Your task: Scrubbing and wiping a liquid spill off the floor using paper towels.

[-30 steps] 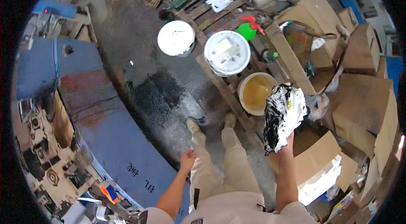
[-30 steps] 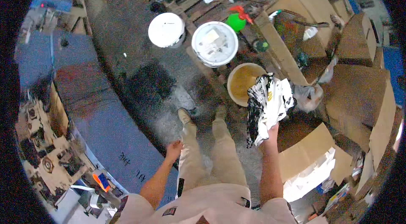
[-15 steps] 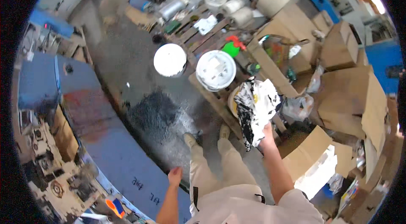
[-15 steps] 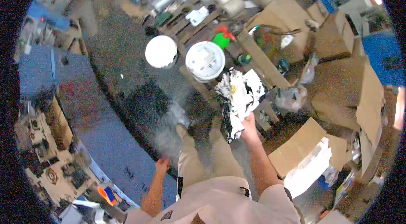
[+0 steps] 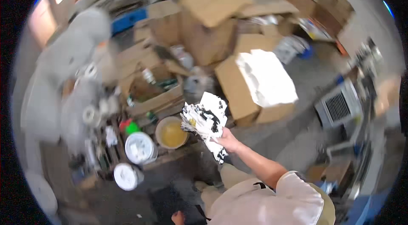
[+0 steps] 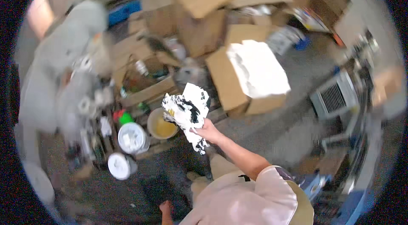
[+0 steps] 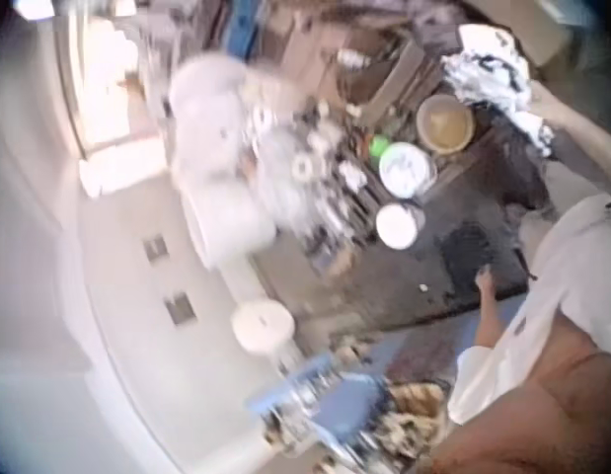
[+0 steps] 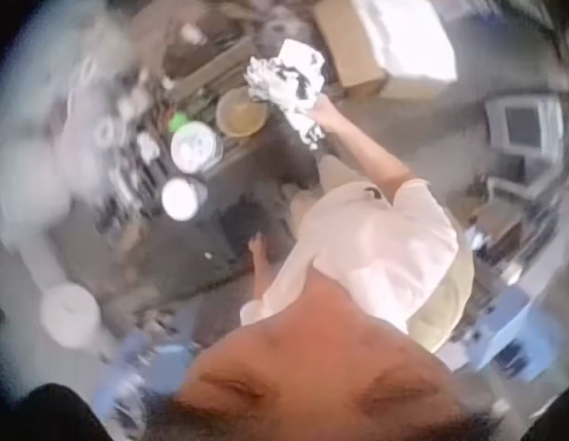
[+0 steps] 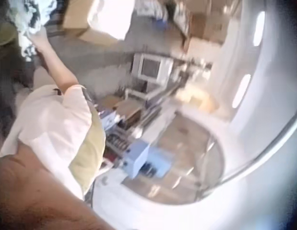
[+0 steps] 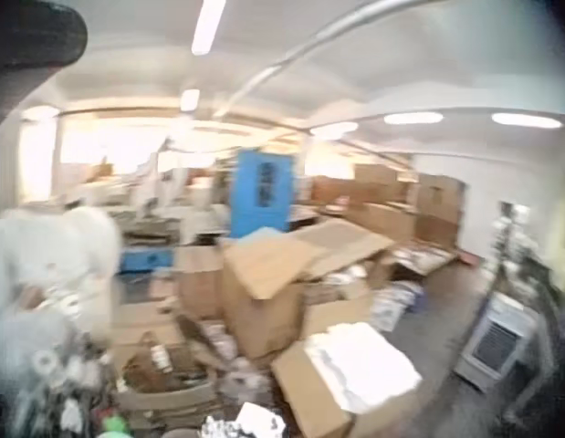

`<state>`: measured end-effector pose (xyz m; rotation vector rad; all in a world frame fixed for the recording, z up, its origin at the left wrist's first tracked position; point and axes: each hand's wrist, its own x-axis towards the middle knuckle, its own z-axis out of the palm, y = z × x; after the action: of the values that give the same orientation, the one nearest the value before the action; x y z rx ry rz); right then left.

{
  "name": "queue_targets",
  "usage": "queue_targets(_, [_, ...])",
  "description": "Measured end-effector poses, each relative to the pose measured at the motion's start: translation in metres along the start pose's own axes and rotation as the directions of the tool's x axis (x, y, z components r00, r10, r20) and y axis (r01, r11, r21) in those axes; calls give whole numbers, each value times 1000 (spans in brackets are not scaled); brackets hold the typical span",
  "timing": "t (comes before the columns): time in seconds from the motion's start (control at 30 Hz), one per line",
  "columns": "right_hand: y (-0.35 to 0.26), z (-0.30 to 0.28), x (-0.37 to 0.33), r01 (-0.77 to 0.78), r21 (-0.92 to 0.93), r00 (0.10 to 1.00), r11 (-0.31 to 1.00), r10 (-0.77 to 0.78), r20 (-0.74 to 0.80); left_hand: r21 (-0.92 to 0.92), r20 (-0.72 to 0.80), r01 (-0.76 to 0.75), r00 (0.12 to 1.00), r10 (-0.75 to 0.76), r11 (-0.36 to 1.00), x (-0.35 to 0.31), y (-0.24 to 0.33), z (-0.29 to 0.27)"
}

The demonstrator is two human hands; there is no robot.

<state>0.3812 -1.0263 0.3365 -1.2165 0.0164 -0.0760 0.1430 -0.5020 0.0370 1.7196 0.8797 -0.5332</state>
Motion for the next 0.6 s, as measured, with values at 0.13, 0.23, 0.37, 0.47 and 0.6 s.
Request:
queue_targets(0.13, [-96,-206,-115,111,-83,943,990,-131,-307,768,288,-240,957,14,593,-67,124,120])
queue_targets(0.23, [-145,-354,-224,97,-142,823,985,-160,-545,898,440,-440,897,-27,14,-128,156,230])
queue_targets(0.37, [-203,-544,-370,241,-166,590,956,-280,-758,544,614,-574,770,-176,-612,-173,157,402])
queue_targets(0.47, [-235,-685,-484,207,-170,472,963,-250,-845,404,734,-442,680,-5,-801,-224,159,554])
queue_targets(0.6, [-284,-846,-584,209,-223,287,952,-278,-917,363,704,-331,710,24,-871,-296,180,752])
